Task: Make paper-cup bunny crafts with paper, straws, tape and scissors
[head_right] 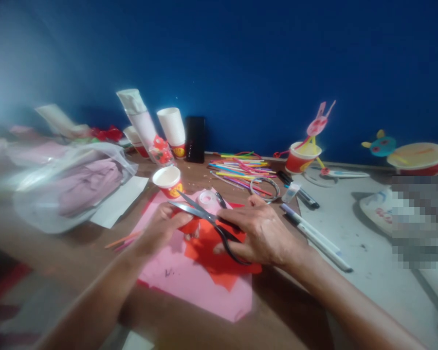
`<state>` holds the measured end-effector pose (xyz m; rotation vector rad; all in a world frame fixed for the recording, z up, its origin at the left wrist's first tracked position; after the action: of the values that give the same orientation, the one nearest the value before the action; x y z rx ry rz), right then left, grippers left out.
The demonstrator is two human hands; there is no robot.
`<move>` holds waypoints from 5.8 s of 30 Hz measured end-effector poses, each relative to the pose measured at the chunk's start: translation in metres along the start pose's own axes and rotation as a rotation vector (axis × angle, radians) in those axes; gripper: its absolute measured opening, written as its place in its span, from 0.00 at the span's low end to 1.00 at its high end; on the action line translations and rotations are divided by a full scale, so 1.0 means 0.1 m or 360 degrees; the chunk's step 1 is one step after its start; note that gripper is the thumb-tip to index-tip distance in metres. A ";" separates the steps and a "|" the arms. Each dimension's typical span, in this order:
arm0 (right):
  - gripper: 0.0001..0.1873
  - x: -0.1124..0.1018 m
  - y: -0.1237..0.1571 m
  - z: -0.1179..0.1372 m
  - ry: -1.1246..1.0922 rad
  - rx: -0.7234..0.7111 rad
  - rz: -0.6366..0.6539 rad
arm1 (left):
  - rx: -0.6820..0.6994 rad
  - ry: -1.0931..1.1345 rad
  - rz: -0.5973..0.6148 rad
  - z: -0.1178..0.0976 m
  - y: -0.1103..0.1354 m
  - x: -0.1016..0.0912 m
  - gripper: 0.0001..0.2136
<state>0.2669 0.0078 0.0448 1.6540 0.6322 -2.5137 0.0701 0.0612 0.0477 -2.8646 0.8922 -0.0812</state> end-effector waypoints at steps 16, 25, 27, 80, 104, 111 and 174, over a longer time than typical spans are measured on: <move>0.19 0.01 0.02 -0.04 0.0087 -0.0020 -0.0022 | 0.0029 0.0010 0.0117 -0.01 -0.01 -0.01 0.12; 0.26 0.02 -0.03 -0.11 -0.0301 0.0351 0.0118 | -0.0021 -0.0040 0.0117 0.04 -0.03 -0.03 0.10; 0.27 0.02 -0.04 -0.16 -0.0411 0.0429 0.0181 | -0.0041 -0.0007 0.0099 0.05 -0.03 -0.03 0.09; 0.20 0.27 -0.09 -0.28 0.0627 0.0742 0.0122 | -0.0110 0.1077 -0.0663 0.02 -0.21 -0.38 0.15; 0.22 0.08 -0.06 0.23 -0.1812 0.0837 0.1001 | 0.0276 -0.1324 -0.0046 0.25 -0.07 -0.51 0.05; 0.21 0.20 0.04 0.32 -0.1897 0.0992 0.1266 | 0.0226 -0.1826 0.0129 0.35 -0.05 -0.44 0.09; 0.19 0.59 0.05 0.41 -0.1992 0.1117 0.0681 | 0.0254 -0.1401 -0.0749 -0.39 -1.54 -1.77 0.06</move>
<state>0.2081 -0.0023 0.0041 -0.0588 -0.6794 -2.8014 0.0073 0.2833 0.1072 -2.4624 0.0358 0.9228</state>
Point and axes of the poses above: each hand's wrist, its own y-axis away from the middle knuckle, its own x-axis out of the palm, z = x × y, the point moved 2 cm from there along -y, towards the middle knuckle, and after that the axes turned 14 degrees about x, right-handed, at the moved point
